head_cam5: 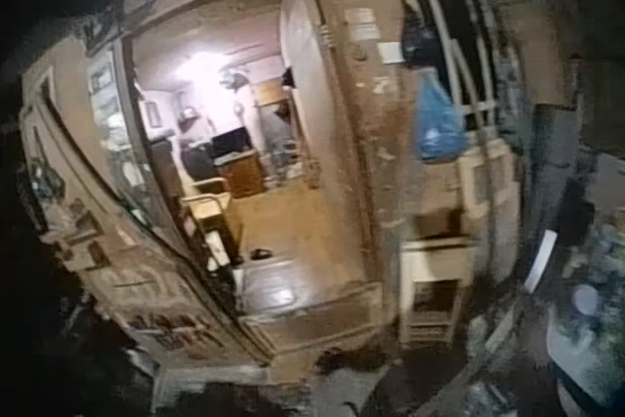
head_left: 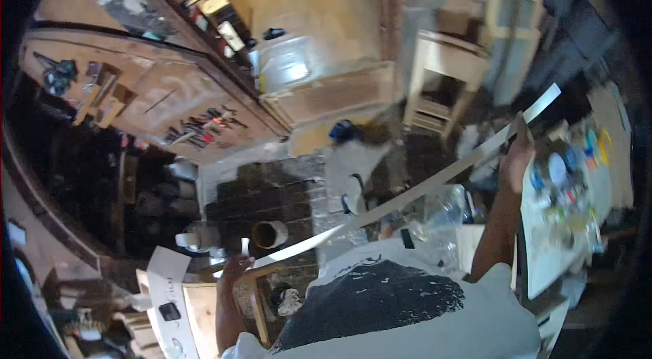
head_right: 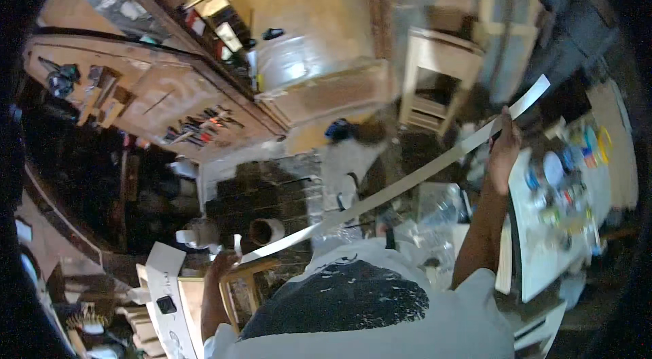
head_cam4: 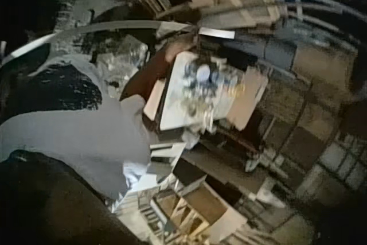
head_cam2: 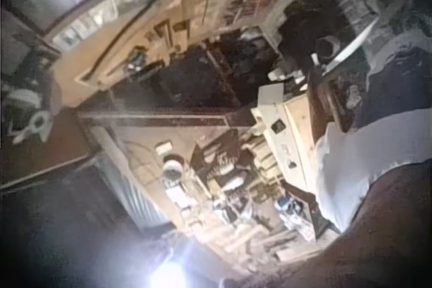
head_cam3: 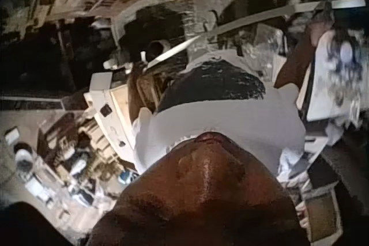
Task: Applying white edge banding to a wooden drawer and trimming it with a utility knife.
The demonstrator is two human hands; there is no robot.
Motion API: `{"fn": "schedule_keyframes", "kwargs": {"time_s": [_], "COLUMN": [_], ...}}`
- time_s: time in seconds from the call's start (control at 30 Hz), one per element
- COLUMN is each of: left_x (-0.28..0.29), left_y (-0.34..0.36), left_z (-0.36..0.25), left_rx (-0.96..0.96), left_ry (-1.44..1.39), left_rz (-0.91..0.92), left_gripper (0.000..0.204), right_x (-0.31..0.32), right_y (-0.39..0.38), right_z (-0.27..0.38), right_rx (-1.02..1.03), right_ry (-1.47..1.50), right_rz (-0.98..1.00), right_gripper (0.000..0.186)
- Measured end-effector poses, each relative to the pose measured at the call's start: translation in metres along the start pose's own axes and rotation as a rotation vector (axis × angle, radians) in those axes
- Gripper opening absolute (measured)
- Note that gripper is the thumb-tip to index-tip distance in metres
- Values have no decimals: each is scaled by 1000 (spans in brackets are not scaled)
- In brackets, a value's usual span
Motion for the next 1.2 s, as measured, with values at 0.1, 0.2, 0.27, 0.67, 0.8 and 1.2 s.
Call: {"fn": "schedule_keyframes", "kwargs": {"time_s": [0.1, 0.2, 0.27, 0.67, 0.8, 1.2], "left_x": [39, 40, 45, 267, 342, 447], "left_y": [0, -7, 40, 369, 384, 367], "left_z": [-33, 29, 22, -227, -186, -95], "left_rx": [381, 275, 306, -125, 147, 636], "left_ry": [61, 42, -86, -1127, -1018, -634], "left_rz": [-258, -373, -497, -380, -328, -688], "left_gripper": [41, 39, 36, 37, 27, 26], "right_x": [-90, -222, -301, -635, -742, -911], "right_y": [37, 19, -8, -120, -39, 137], "right_z": [-18, -16, -53, -145, -137, -441], "right_rx": [-125, 71, -280, -353, 166, -551], "right_ry": [-86, -157, -192, -535, -410, -856], "right_rz": [27, 478, 932, 1682, 1403, 1366], "right_gripper": [31, 37, 39, 25, 32, 18]}}
Point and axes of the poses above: each hand's wrist, its own y-axis towards the middle knuckle, its own x-axis out of the back of the hand, z = x × y, the point moved 5 cm from there along y, towards the middle knuckle, and after that the axes turned 14 degrees about -x, right-handed, at the moved point
